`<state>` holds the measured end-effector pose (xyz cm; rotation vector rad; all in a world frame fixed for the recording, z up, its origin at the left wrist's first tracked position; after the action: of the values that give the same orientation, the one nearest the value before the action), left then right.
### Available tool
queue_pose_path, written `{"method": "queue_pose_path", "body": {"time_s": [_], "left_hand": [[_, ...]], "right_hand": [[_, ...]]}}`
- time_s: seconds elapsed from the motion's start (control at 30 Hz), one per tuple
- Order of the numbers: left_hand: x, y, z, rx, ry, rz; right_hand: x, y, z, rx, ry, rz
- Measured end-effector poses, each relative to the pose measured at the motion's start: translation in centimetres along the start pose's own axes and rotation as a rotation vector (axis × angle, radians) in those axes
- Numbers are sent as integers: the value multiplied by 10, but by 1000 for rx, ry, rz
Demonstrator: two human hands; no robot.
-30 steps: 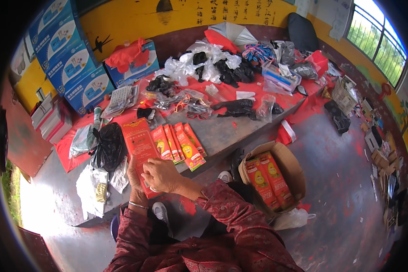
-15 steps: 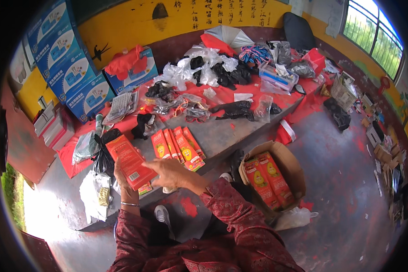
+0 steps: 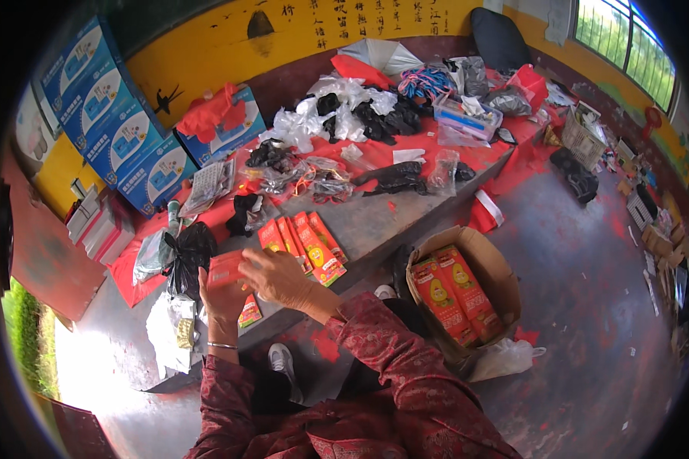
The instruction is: The person wipes the surface of several orange boxes with a white cloth, then places them into a cardboard box. The person also washes the cloth in a purple bowl of water and wrings it out before continuing to wipe more boxes.
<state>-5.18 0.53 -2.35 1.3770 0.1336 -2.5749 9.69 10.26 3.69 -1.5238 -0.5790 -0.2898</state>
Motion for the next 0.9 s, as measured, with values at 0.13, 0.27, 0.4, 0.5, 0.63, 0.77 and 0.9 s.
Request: {"method": "queue_pose_path", "body": {"time_s": [0.13, 0.27, 0.4, 0.5, 0.63, 0.77, 0.9], "left_hand": [[-12, 10, 9, -87, -175, 626], [-49, 26, 17, -119, -1153, 230], [-21, 35, 7, 425, -886, -3], [-4, 55, -11, 370, -485, -6], [-31, 57, -29, 387, -340, 6], [-82, 51, -36, 405, -270, -41], [-71, 52, -36, 325, -186, -22]], "right_hand": [[11, 6, 42, -447, -202, -124], [16, 12, 54, -391, -273, -152], [17, 20, 54, -740, -960, -214], [19, 16, 43, -912, -1281, -80], [14, 18, 39, -1021, -1393, 77], [-3, 35, 54, -1121, -1293, 56], [-12, 43, 71, -1160, -1186, 482]]}}
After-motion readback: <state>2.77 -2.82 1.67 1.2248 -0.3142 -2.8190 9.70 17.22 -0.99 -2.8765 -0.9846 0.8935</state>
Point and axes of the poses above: each hand's wrist, its own y-axis away from the middle knuckle, its own x-axis out of the back of the hand, z = x × y, the point moved 2 cm from there along -y, towards the middle knuckle, and after that the axes turned 11 degrees about x, right-handed, at the moved point
